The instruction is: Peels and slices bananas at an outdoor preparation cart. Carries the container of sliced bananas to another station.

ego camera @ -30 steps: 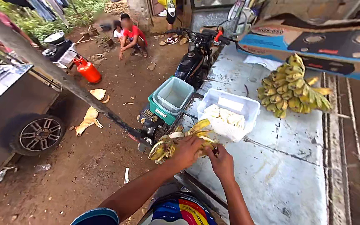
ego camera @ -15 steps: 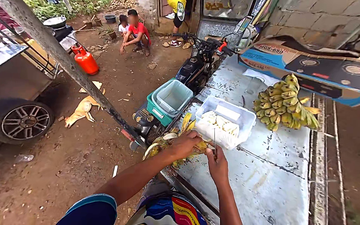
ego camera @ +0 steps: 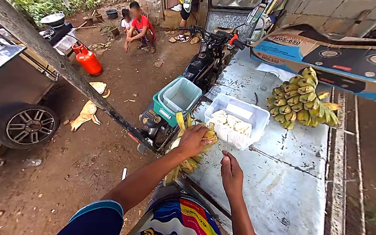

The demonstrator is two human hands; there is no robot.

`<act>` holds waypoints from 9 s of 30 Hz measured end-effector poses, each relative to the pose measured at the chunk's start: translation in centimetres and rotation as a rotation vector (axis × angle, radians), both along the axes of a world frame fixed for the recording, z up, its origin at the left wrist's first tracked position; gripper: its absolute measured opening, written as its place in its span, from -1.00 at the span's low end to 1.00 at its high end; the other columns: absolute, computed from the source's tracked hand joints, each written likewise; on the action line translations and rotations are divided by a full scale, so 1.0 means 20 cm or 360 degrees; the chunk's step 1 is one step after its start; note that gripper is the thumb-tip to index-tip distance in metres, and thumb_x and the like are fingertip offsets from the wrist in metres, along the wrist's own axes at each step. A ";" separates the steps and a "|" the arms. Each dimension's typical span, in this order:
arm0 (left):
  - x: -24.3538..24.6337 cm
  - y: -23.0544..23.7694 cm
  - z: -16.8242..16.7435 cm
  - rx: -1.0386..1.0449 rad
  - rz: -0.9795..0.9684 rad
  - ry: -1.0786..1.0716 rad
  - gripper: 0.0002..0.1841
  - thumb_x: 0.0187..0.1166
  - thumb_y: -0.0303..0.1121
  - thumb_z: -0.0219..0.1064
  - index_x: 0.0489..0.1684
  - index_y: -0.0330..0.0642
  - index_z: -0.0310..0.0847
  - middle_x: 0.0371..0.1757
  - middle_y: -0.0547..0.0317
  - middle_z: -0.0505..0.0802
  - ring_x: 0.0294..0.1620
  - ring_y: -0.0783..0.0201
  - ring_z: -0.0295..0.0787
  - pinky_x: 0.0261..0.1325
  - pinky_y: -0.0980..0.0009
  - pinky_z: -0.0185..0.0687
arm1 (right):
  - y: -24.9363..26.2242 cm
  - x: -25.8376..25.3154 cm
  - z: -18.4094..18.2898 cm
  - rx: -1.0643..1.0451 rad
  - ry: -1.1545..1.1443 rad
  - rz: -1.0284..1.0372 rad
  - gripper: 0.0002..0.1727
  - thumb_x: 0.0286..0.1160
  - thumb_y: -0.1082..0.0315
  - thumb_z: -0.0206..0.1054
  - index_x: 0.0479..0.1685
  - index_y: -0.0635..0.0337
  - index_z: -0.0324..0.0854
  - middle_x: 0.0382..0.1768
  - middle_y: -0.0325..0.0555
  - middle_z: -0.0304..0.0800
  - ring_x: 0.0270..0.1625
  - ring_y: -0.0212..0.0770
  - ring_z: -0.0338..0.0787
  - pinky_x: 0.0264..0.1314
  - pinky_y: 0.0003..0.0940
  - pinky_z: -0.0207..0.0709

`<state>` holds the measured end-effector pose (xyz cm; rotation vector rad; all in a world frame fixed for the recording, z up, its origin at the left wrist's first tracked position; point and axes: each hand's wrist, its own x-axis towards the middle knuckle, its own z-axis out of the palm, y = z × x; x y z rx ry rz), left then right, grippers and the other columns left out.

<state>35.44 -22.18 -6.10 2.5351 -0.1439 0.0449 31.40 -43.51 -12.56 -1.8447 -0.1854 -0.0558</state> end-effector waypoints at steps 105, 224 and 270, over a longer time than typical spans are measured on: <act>-0.10 0.13 -0.10 -0.0947 -0.0004 -0.0097 -0.57 0.50 -0.46 0.54 0.37 -0.13 0.70 0.22 0.14 0.86 0.12 0.27 0.85 0.22 0.22 0.84 | 0.29 0.12 0.05 0.1707 0.1395 -0.0194 -0.71 0.83 0.27 0.13 0.35 0.15 0.54 -0.66 -0.28 0.40 -0.81 -0.47 0.35 -0.83 -0.62 0.31; 0.27 0.24 0.11 0.0494 -0.0332 0.0535 -0.53 0.83 -0.08 0.16 0.53 -0.20 0.50 0.16 -0.25 0.83 0.20 -0.25 0.80 0.31 -0.33 0.59 | 0.44 0.11 0.03 0.0645 0.0901 0.0129 -0.62 0.60 0.46 0.33 0.38 0.25 0.49 -0.24 -0.03 0.74 -0.52 -0.31 0.57 -0.50 -0.42 0.47; 0.05 -0.24 0.08 -0.2750 0.1084 0.0946 -0.53 0.88 0.03 -0.13 -0.16 -0.11 0.58 -0.52 0.21 0.71 -0.74 0.42 0.52 -0.74 0.59 0.37 | 0.14 -0.12 0.22 0.0670 0.0200 0.0146 -0.85 0.76 0.27 0.26 -0.08 0.13 0.65 -0.43 -0.17 0.66 -0.66 -0.39 0.44 -0.63 -0.51 0.38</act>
